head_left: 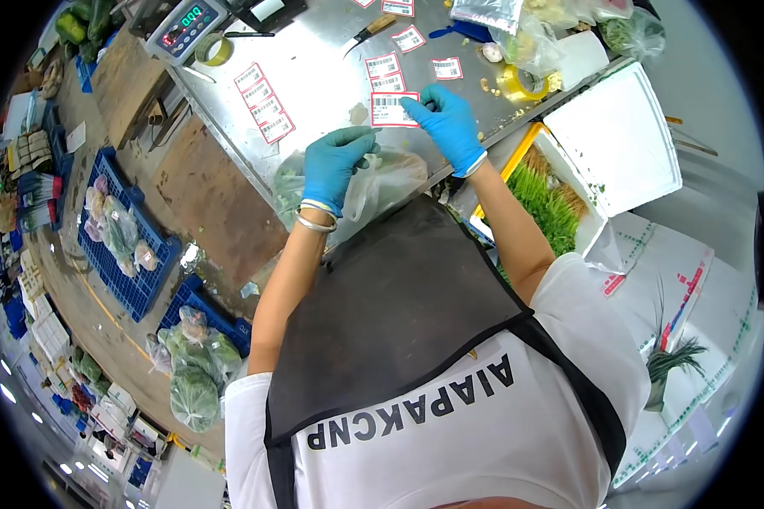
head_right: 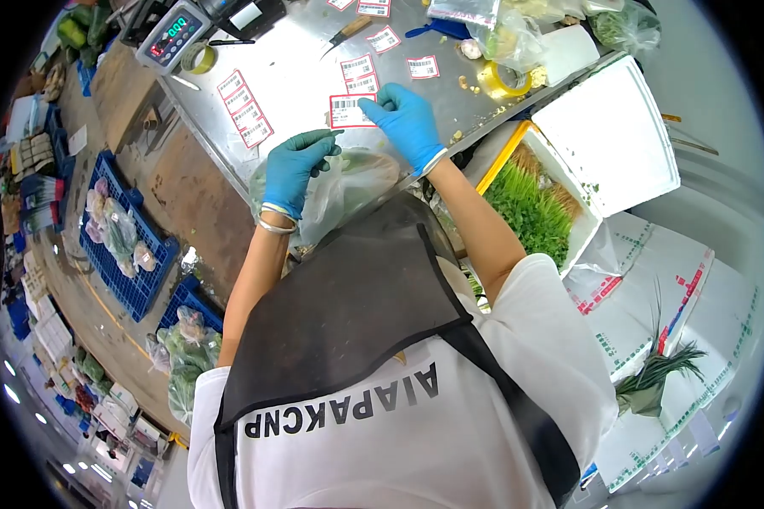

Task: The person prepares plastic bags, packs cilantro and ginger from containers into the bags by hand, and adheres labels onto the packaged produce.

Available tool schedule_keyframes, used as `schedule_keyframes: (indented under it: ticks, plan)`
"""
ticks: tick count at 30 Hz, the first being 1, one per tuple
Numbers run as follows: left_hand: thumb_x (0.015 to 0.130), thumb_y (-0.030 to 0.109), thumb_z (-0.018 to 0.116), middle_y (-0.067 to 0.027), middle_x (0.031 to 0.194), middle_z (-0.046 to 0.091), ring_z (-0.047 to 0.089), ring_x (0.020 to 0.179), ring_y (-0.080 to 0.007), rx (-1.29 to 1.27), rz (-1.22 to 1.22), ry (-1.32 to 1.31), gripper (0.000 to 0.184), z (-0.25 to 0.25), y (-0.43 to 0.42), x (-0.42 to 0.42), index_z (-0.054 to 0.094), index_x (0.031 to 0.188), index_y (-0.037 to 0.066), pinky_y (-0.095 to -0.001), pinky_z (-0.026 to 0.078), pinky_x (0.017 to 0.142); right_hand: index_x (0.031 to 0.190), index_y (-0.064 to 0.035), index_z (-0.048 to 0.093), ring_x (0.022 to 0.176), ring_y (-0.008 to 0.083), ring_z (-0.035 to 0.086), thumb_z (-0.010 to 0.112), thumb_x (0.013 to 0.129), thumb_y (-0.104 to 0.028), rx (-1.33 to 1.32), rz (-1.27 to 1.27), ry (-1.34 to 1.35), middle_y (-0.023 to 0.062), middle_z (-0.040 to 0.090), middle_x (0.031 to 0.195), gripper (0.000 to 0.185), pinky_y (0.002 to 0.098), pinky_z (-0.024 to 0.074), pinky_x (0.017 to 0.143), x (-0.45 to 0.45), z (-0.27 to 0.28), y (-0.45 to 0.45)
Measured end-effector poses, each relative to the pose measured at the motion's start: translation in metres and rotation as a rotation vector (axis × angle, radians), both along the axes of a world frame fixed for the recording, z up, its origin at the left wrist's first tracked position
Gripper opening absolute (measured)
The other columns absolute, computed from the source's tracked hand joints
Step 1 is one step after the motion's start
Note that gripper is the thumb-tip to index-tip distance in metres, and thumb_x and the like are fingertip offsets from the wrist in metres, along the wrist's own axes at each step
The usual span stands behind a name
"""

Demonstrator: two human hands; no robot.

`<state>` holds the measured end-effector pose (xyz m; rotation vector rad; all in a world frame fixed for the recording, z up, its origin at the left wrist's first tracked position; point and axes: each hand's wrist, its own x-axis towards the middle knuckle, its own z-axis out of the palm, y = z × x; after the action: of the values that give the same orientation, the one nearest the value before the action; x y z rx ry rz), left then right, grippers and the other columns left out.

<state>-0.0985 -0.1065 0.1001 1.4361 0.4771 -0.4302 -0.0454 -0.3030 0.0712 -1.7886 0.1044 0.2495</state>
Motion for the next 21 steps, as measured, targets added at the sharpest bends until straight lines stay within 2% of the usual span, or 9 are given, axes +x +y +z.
schedule_keyframes:
  ticks: [3, 6, 8, 11, 14, 17, 21]
  plan:
    - [0.086, 0.019, 0.067, -0.0042, 0.081, 0.071, 0.055, 0.063, -0.0068, 0.011, 0.035, -0.017, 0.023, -0.001, 0.002, -0.004, 0.070, 0.101, 0.002, -0.0193, 0.042, 0.058, 0.079, -0.0016, 0.059, 0.063, 0.0064, 0.041, 0.074, 0.083, -0.023, -0.031, 0.008, -0.026, -0.0012, 0.051, 0.066, 0.027, 0.0245, 0.0417, 0.057, -0.003, 0.007, 0.009]
    - [0.081, 0.011, 0.067, -0.0061, 0.077, 0.069, 0.060, 0.064, -0.0102, 0.014, 0.099, 0.010, 0.015, 0.002, 0.005, -0.004, 0.071, 0.090, -0.001, -0.0226, 0.047, 0.059, 0.080, -0.0017, 0.059, 0.063, 0.0068, 0.041, 0.074, 0.083, -0.023, -0.018, 0.033, -0.015, -0.0008, 0.051, 0.065, 0.026, 0.0246, 0.0423, 0.058, -0.005, 0.007, 0.015]
    - [0.081, 0.010, 0.067, -0.0064, 0.076, 0.069, 0.060, 0.064, -0.0111, 0.009, 0.129, -0.017, 0.015, 0.002, 0.005, -0.006, 0.070, 0.089, -0.001, -0.0236, 0.048, 0.059, 0.080, -0.0018, 0.060, 0.063, 0.0070, 0.040, 0.074, 0.083, -0.023, -0.024, 0.043, -0.019, -0.0009, 0.050, 0.065, 0.026, 0.0245, 0.0421, 0.057, -0.006, 0.003, 0.017]
    - [0.081, 0.009, 0.066, -0.0067, 0.075, 0.069, 0.059, 0.063, -0.0120, 0.026, 0.149, -0.028, 0.014, 0.002, 0.007, -0.008, 0.070, 0.088, -0.002, -0.0244, 0.049, 0.060, 0.082, -0.0031, 0.062, 0.064, 0.0101, 0.047, 0.076, 0.081, -0.027, -0.005, 0.068, 0.087, 0.0010, 0.055, 0.068, 0.027, 0.0285, 0.0455, 0.063, -0.006, -0.008, 0.017]
    - [0.081, 0.009, 0.066, -0.0067, 0.075, 0.068, 0.059, 0.063, -0.0117, 0.051, 0.162, -0.027, 0.015, -0.001, 0.009, -0.010, 0.070, 0.089, -0.002, -0.0246, 0.049, 0.060, 0.086, -0.0063, 0.067, 0.071, 0.0174, 0.055, 0.076, 0.079, -0.029, -0.402, -0.190, -0.457, 0.0044, 0.062, 0.076, 0.025, 0.0338, 0.0463, 0.070, -0.008, 0.001, 0.028]
    - [0.082, 0.011, 0.067, -0.0061, 0.074, 0.068, 0.059, 0.063, -0.0109, 0.059, 0.175, -0.053, 0.017, -0.001, 0.010, -0.013, 0.070, 0.091, -0.002, -0.0246, 0.049, 0.060, 0.090, -0.0105, 0.071, 0.080, 0.0237, 0.058, 0.074, 0.077, -0.028, -0.564, 0.203, -0.788, 0.0044, 0.065, 0.084, 0.022, 0.0374, 0.0449, 0.073, -0.007, 0.043, 0.023]
    - [0.085, 0.012, 0.067, -0.0039, 0.077, 0.068, 0.059, 0.065, -0.0096, 0.094, 0.080, -0.154, 0.017, 0.004, 0.006, -0.018, 0.071, 0.095, -0.001, -0.0241, 0.048, 0.061, 0.092, -0.0125, 0.073, 0.075, 0.0228, 0.057, 0.073, 0.076, -0.025, -0.363, 0.513, -0.673, 0.0001, 0.066, 0.085, 0.020, 0.0367, 0.0445, 0.070, -0.011, 0.027, 0.030]
